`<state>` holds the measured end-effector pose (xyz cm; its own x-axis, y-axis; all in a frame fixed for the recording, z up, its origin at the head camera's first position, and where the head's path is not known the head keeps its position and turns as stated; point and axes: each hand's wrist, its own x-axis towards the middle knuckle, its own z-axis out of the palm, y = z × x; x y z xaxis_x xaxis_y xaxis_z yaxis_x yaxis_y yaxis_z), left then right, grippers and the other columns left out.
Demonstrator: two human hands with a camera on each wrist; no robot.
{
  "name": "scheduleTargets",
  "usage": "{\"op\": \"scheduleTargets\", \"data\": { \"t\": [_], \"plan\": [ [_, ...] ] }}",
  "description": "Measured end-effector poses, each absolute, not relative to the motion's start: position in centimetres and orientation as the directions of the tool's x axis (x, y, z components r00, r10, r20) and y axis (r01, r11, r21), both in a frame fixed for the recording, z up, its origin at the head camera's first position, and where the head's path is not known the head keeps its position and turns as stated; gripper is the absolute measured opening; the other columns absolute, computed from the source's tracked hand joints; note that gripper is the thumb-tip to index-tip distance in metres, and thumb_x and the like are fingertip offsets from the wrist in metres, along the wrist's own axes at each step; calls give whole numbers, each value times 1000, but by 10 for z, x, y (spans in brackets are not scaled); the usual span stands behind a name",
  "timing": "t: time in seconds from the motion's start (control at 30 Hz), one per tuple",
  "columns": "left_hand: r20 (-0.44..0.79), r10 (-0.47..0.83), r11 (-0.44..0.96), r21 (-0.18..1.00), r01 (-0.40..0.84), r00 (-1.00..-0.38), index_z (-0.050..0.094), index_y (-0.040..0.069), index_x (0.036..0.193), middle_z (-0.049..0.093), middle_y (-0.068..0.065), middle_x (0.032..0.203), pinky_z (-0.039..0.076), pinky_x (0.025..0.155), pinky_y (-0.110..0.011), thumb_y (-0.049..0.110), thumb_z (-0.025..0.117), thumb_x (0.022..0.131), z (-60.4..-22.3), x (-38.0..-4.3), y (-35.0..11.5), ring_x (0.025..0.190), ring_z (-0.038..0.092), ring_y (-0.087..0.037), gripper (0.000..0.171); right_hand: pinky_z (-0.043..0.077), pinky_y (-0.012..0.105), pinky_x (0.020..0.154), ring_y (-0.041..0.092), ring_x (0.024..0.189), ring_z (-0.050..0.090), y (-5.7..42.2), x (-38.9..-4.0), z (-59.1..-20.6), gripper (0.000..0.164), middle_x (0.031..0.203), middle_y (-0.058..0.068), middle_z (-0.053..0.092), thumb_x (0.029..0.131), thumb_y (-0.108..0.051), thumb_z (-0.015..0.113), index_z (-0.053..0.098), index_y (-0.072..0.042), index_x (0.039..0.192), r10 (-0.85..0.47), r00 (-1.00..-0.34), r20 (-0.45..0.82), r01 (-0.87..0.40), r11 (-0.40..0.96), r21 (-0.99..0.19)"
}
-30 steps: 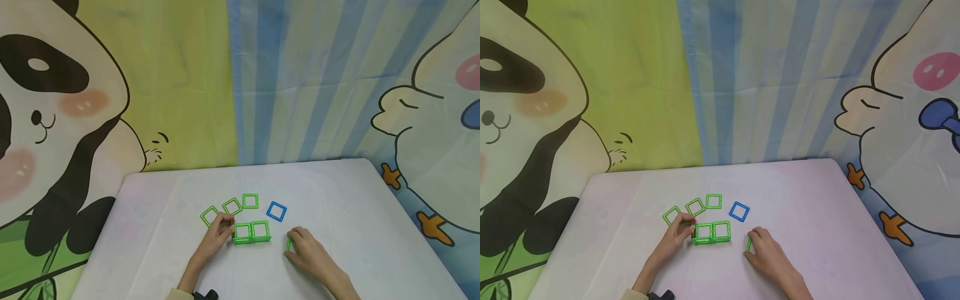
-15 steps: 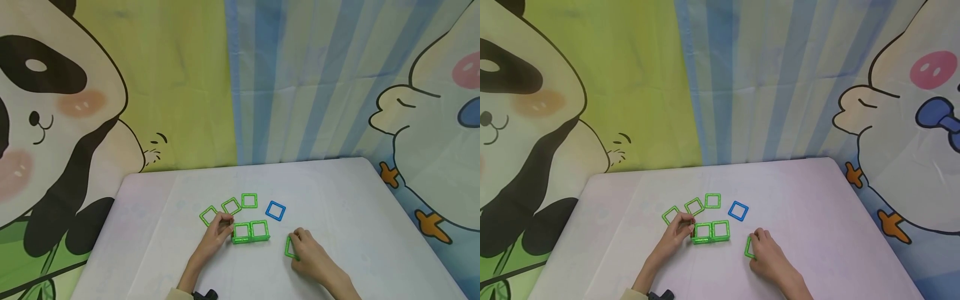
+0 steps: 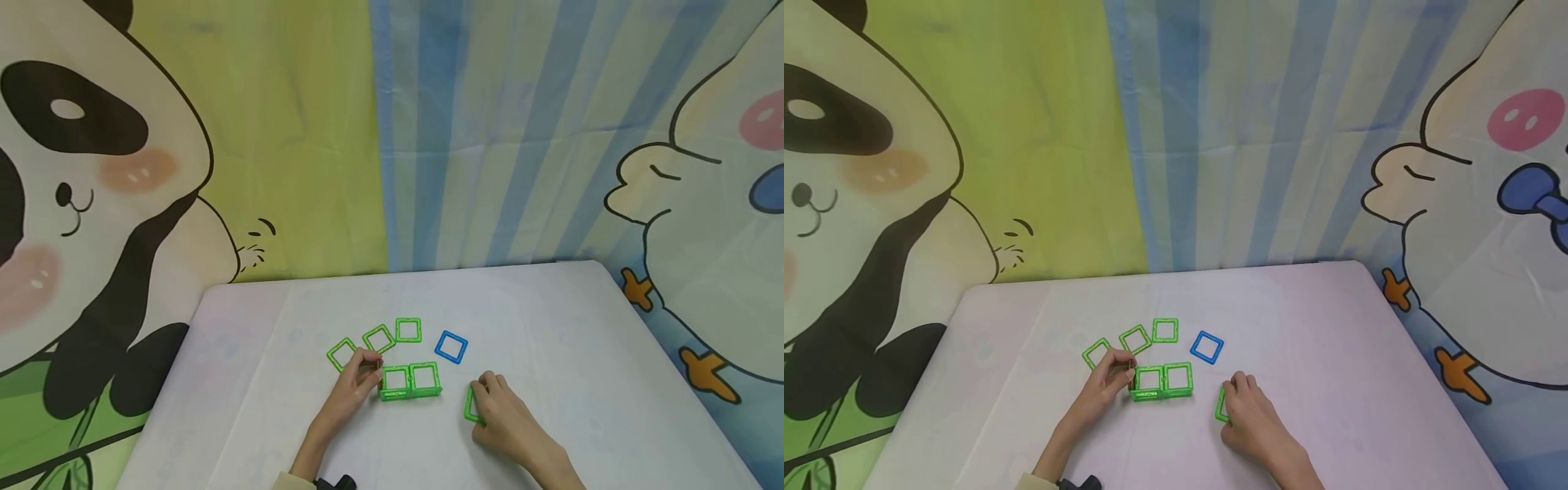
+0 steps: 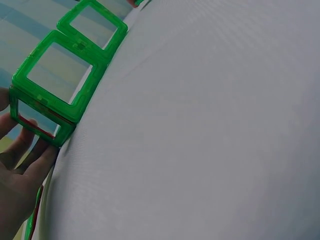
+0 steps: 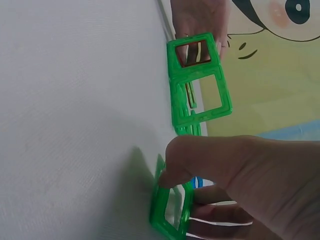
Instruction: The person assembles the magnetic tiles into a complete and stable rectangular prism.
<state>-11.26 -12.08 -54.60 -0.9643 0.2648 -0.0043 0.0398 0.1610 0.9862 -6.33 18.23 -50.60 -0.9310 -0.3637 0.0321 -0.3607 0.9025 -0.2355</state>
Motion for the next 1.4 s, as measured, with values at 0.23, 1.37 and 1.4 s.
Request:
{"op": "scheduleTargets", "data": {
  "t": [0.23, 1.37, 1.4],
  "plan": [
    [-11, 260, 171, 985, 35, -966, 55, 7, 122, 57, -17, 132, 42, 117, -46, 12, 61, 104, -546, -113, -121, 136, 53, -32, 20, 46, 27, 65, 13, 84, 45, 181, -68, -501, 51, 105, 6, 60, 64, -6, 77, 70, 2, 115, -327, -945, -2, -312, 902, -299],
    [8, 280, 144, 988, 50, -960, 53, 2, 125, 55, -22, 133, 46, 110, -24, 10, 60, 103, -546, -112, -121, 136, 52, -35, 24, 48, 38, 111, 44, 135, 52, 184, -123, -538, 66, 145, 20, 53, 83, 4, 77, 50, -4, 143, -445, -892, 77, -237, 315, -919],
    [1, 276, 144, 989, 42, -961, 54, 3, 125, 55, -21, 133, 46, 110, -24, 10, 60, 103, -546, -112, -121, 136, 52, -34, 24, 48, 39, 111, 45, 136, 52, 184, -123, -538, 66, 145, 22, 53, 83, 3, 76, 50, -3, 144, -449, -891, 68, -223, 303, -927]
  ]
}}
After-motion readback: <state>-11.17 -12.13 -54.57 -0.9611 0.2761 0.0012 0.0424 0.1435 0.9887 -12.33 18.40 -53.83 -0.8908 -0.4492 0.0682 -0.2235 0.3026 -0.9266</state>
